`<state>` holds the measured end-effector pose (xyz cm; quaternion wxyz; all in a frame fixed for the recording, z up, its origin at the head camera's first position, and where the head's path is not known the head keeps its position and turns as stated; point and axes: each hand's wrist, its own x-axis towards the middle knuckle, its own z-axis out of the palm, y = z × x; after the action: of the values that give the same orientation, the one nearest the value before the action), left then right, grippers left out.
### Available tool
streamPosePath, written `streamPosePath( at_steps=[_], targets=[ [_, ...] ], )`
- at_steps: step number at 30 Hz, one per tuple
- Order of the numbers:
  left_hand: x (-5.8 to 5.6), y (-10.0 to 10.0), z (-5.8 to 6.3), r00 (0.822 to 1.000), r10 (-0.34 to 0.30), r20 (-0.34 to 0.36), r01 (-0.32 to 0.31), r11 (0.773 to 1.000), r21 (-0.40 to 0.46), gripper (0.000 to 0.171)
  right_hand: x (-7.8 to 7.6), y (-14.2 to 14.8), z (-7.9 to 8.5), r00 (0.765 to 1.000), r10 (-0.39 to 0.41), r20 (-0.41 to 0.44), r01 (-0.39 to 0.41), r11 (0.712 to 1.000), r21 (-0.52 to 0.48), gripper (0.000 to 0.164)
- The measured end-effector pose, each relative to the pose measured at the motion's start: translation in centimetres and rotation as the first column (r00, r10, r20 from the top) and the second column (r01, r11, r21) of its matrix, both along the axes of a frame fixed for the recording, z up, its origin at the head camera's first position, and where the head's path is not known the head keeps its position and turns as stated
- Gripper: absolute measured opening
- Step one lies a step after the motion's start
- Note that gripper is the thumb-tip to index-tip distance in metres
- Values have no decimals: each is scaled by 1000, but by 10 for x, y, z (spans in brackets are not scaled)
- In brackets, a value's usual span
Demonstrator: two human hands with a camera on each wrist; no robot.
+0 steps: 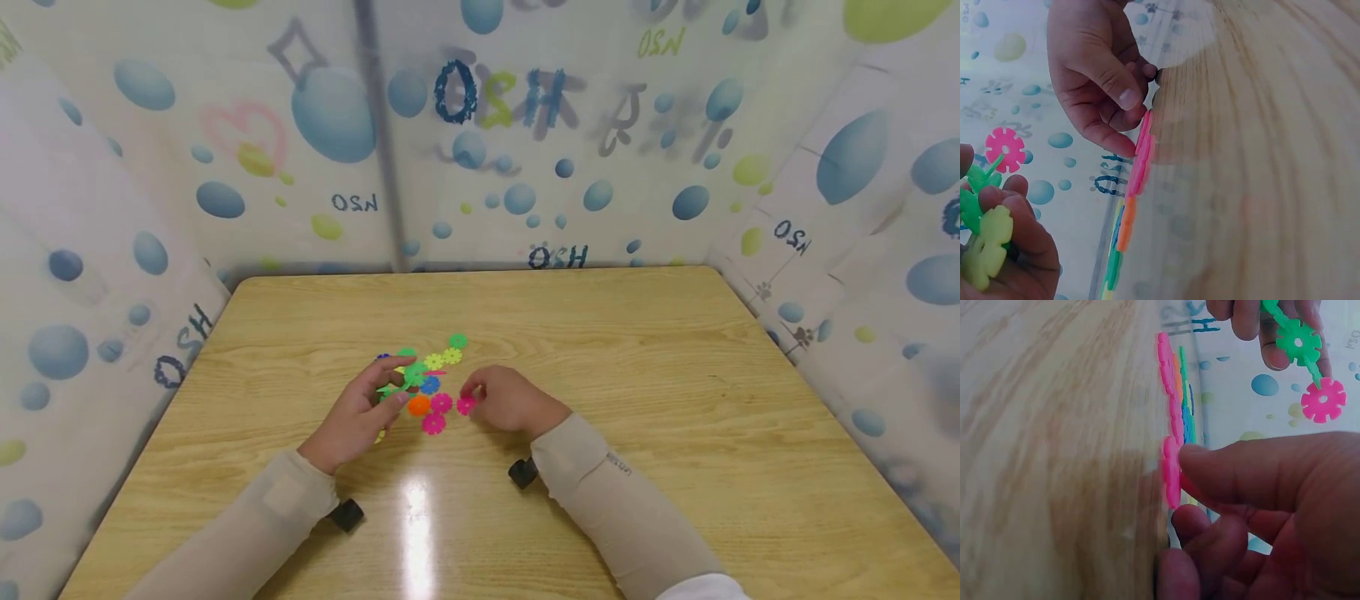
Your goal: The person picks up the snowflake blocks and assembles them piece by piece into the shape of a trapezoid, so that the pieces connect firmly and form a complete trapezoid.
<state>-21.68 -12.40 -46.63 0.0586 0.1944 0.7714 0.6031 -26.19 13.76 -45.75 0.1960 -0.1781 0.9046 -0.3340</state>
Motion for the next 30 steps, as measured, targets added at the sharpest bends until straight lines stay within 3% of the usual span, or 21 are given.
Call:
streamPosePath(
  at_steps=[4,10,14,18,21,24,26,30],
  targets=[
    [-1,0,0,1000,-3,-2,3,1000,0,47,2,-1,-1,1000,8,8,-9,999,36,16],
    [-1,0,-1,1000,-7,0,7,1000,9,47,2,-1,0,1000,20,12,-20,999,49,18],
    [-1,0,-1,1000,-4,10,4,1000,15,46,1,0,0,1000,22,6,-22,1000,5,18],
    [-1,1,-1,1000,1,13,-1,1000,20,46,-3,2,-1,1000,-21,0,20,993,-117,13],
    [-1,1,-1,1000,4,11,-4,1000,21,46,-6,2,-1,994,-97,40,105,944,-311,11],
    [-1,1,-1,1000,7,9,-7,1000,20,47,-7,3,1,987,-138,84,162,855,-494,12],
    [-1,1,-1,1000,6,9,-7,1000,24,47,-6,3,3,987,-132,86,158,810,-565,13],
    [-1,1,0,1000,2,8,-2,1000,29,47,-3,1,5,993,-97,66,117,764,-634,14]
  ],
)
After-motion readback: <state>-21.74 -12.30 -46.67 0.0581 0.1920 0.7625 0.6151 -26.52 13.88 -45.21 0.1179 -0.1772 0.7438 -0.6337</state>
